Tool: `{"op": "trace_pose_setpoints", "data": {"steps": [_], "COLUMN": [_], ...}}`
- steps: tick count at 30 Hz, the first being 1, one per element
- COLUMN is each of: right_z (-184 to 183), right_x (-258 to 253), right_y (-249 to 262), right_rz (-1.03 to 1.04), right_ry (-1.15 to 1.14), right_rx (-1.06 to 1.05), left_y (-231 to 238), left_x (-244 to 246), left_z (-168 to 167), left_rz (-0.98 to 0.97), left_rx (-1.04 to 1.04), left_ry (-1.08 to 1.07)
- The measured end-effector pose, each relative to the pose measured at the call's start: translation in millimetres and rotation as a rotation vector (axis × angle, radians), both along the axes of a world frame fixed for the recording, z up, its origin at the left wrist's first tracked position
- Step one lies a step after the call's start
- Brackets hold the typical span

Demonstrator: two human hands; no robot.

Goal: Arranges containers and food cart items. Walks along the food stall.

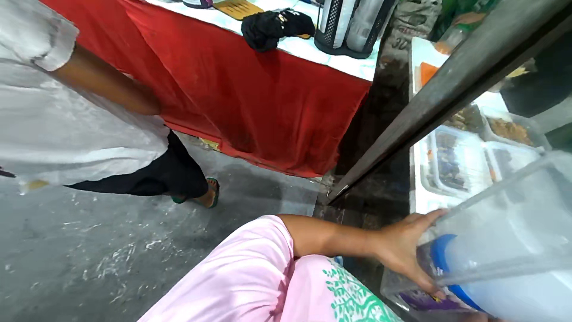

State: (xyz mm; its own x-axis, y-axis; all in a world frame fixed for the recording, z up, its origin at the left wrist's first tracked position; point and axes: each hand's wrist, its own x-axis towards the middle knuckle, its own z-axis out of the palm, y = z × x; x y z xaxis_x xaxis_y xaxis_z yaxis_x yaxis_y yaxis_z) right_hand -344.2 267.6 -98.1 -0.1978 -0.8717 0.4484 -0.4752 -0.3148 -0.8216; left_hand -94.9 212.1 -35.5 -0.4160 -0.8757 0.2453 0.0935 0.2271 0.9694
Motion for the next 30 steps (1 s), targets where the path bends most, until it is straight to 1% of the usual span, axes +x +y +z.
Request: {"op": "trace_pose_setpoints", "data": {"steps": [2,6,9,11,13,15,18,21,23,26,30], "right_z": [10,1,0,-4,-9,-11,1,16,25,43,68], "right_x": [44,122,178,211,245,278,329,377,414,472,545], "right_y": [17,40,49,51,47,39,25,4,-18,-55,-105], "right_rz": [0.023,0.069,0.128,0.228,0.338,0.431,0.575,0.745,0.788,0.864,1.007], "right_ry": [-0.024,-0.142,-0.252,-0.273,-0.274,-0.196,-0.118,-0.111,-0.094,-0.108,-0.198], "right_rx": [0.017,0.063,0.208,0.255,0.238,0.188,0.162,0.121,0.055,0.014,-0.084], "left_y": [21,67,101,125,149,173,199,209,204,186,155], "left_x": [37,109,163,196,226,252,286,317,337,376,419], "left_z": [3,4,4,5,4,3,6,15,26,40,74], "left_rz": [0.015,0.092,0.154,0.250,0.361,0.487,0.656,0.784,0.867,0.959,1.089], "left_rx": [-0.009,0.063,0.113,0.126,0.116,0.113,0.103,0.009,-0.052,-0.150,-0.156], "left_ry": [-0.018,-0.051,-0.056,-0.090,-0.112,-0.123,-0.064,-0.027,-0.015,-0.043,-0.128]}}
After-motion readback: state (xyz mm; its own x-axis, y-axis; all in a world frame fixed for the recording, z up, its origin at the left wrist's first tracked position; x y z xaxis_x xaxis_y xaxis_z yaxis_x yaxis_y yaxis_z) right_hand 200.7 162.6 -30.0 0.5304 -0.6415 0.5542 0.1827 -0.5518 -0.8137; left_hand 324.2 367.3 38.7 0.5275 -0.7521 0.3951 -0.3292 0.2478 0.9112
